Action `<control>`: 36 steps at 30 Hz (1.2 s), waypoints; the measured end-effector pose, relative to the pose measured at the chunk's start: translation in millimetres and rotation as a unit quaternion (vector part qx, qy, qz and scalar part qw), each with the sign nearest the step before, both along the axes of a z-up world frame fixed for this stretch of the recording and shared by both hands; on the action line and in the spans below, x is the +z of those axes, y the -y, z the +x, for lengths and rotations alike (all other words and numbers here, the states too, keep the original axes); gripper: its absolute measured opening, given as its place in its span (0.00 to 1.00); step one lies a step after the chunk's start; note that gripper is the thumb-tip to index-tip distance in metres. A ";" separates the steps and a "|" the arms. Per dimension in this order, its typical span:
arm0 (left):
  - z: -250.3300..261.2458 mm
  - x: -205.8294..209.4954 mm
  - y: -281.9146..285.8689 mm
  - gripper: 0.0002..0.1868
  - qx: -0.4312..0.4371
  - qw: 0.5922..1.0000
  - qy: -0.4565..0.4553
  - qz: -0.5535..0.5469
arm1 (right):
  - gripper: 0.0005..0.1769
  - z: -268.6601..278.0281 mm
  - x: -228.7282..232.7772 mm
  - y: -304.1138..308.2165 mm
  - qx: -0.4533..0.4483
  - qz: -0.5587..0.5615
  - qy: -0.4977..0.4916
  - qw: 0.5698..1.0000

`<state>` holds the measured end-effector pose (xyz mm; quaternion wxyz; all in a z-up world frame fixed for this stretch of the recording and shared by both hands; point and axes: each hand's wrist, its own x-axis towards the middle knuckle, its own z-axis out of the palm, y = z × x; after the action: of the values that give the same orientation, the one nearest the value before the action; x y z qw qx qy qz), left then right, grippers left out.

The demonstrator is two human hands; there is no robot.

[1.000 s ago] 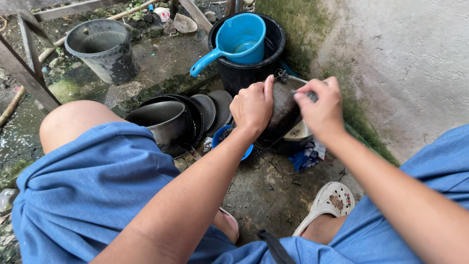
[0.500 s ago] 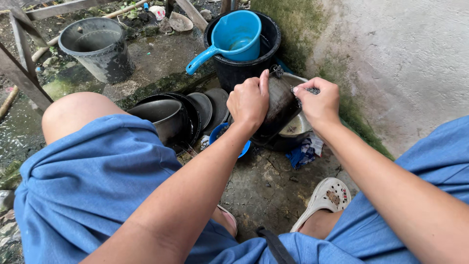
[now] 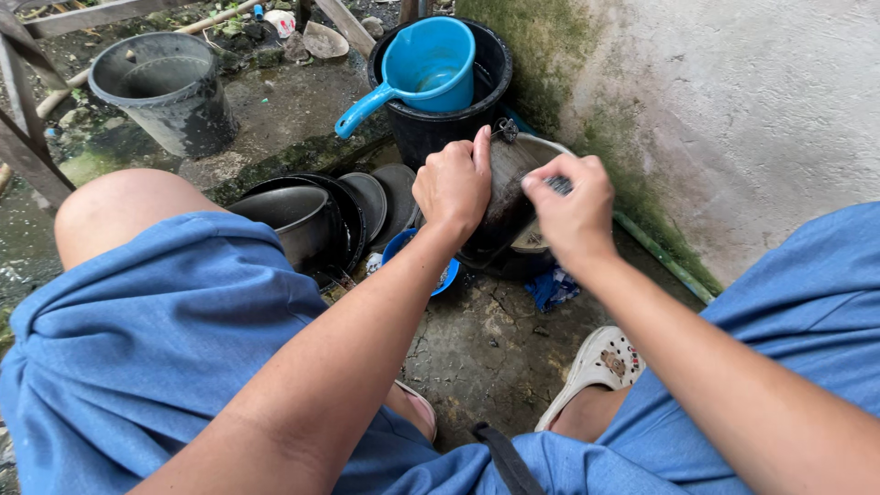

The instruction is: The person scrubs the exterior of a metal pot using a steel wool pad and water. They rotate the pot to clean different areas and occasionally rinse it with water from a blue scoop.

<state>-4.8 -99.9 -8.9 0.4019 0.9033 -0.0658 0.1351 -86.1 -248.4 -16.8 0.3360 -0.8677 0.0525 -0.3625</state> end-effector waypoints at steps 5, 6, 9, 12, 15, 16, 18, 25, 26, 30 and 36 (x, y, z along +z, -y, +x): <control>-0.5 -2.8 -1.9 0.30 -0.010 1.000 0.003 -0.012 | 0.05 -2.2 -1.6 -8.8 -0.001 0.157 -0.089 0.984; 0.4 -1.7 -1.7 0.30 -0.004 1.000 0.001 -0.011 | 0.05 0.2 -0.2 -8.0 -0.009 0.175 -0.096 0.980; -1.9 -2.2 -1.4 0.30 0.007 1.000 -0.008 -0.005 | 0.05 1.6 -2.3 -3.0 -0.023 0.146 -0.067 0.987; -0.4 -1.3 -3.5 0.30 0.008 1.000 -0.007 -0.009 | 0.07 3.9 -8.3 0.6 -0.005 0.011 0.020 1.000; -2.2 -4.9 -8.5 0.30 0.003 1.000 -0.007 -0.016 | 0.07 3.3 -16.2 2.0 0.012 0.093 -0.031 0.995; -1.5 -4.6 -8.3 0.30 0.004 1.000 -0.007 -0.016 | 0.06 3.6 -16.4 3.2 0.007 0.165 -0.066 0.984; -1.3 -4.5 -8.0 0.30 0.009 1.000 -0.006 -0.017 | 0.06 2.4 -16.2 3.3 -0.003 0.176 -0.078 0.981; -1.7 -5.9 -9.2 0.30 0.010 1.000 -0.006 -0.021 | 0.07 0.0 -7.9 -8.5 0.027 0.051 -0.039 0.998; -0.9 -5.1 -9.3 0.30 0.010 1.000 -0.003 -0.026 | 0.08 3.6 -4.0 -7.7 0.022 0.062 -0.041 0.997; -2.8 -4.5 -10.3 0.31 0.006 1.000 -0.007 -0.019 | 0.04 14.0 3.9 -9.2 -0.041 0.215 -0.108 0.970; -2.0 -5.3 -6.7 0.31 0.012 1.000 0.003 -0.021 | 0.06 4.2 3.8 -17.3 -0.002 0.024 -0.018 1.000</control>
<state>-6.8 -93.2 -14.2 0.4190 0.8950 -0.0533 0.1436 -81.8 -231.1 -13.1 0.3555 -0.8655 0.0688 -0.3460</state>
